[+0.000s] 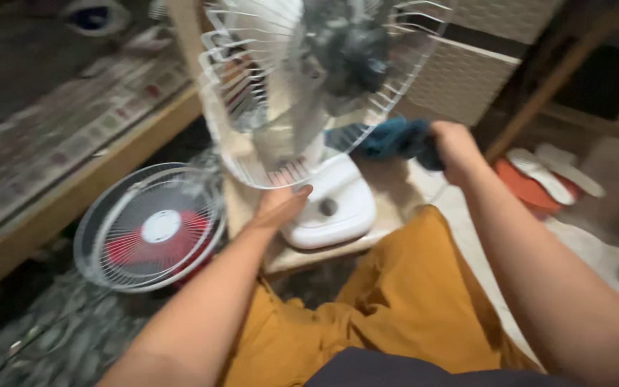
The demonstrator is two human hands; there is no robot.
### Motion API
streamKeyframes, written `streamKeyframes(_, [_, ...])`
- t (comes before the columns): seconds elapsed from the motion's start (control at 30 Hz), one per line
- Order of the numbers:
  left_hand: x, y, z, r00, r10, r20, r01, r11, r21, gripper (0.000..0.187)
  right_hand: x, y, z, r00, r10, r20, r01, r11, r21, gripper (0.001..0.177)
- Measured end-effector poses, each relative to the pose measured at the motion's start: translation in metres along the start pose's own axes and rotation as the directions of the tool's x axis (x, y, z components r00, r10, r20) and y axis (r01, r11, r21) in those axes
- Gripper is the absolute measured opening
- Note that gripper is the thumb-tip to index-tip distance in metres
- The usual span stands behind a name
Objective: The person assembles a white electric fan by hand. They attach the fan blade to the motor shaft, secure it with a nut, wipe the base with a cloth, and then fit the front wire cage onto the fan head.
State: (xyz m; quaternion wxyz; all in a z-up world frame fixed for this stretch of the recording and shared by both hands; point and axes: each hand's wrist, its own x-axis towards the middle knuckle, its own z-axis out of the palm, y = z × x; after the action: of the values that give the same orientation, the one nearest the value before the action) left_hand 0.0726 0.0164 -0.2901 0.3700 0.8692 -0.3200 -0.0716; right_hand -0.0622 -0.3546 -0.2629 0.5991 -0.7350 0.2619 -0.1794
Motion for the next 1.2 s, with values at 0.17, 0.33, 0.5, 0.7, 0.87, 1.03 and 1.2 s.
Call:
streamKeyframes(0.17, [0.009,-0.001,0.044,0.995,0.026,-0.097,-0.030,0.999,-0.033,0.078,-0.058,0.017,0.067,0.813,-0.185,0.552,0.383,0.884,-0.268,0.040])
streamKeyframes(0.33, [-0.011,0.014,0.047,0.988,0.032,-0.150,-0.043,0.996,-0.072,0.060,-0.033,0.057,0.153,0.752,-0.325,0.574,0.628,0.618,-0.472,0.058])
streamKeyframes(0.5, [-0.021,0.033,0.024,0.997,-0.033,-0.068,0.031,0.999,-0.034,0.058,0.025,0.042,0.194,0.700,0.121,0.704,0.711,-0.030,-0.702,0.044])
streamKeyframes(0.7, [-0.018,0.025,0.038,0.987,-0.083,-0.141,0.077,0.996,-0.047,0.050,-0.054,0.026,0.156,0.891,-0.058,0.451,0.388,0.616,-0.686,0.052])
streamKeyframes(0.87, [-0.003,0.001,0.058,0.977,0.014,-0.211,-0.014,1.000,0.002,0.049,-0.110,-0.020,0.155,0.913,0.003,0.407,0.336,0.560,-0.757,0.057])
streamKeyframes(1.03, [-0.001,-0.015,0.055,0.992,0.037,-0.117,-0.036,0.999,0.007,0.077,-0.167,-0.054,0.176,0.898,0.144,0.417,0.336,0.389,-0.858,0.059])
streamKeyframes(1.2, [-0.016,-0.001,0.033,0.978,-0.203,0.057,0.207,0.875,-0.438,0.075,-0.206,-0.069,0.186,0.892,0.049,0.449,0.420,0.278,-0.864,0.051])
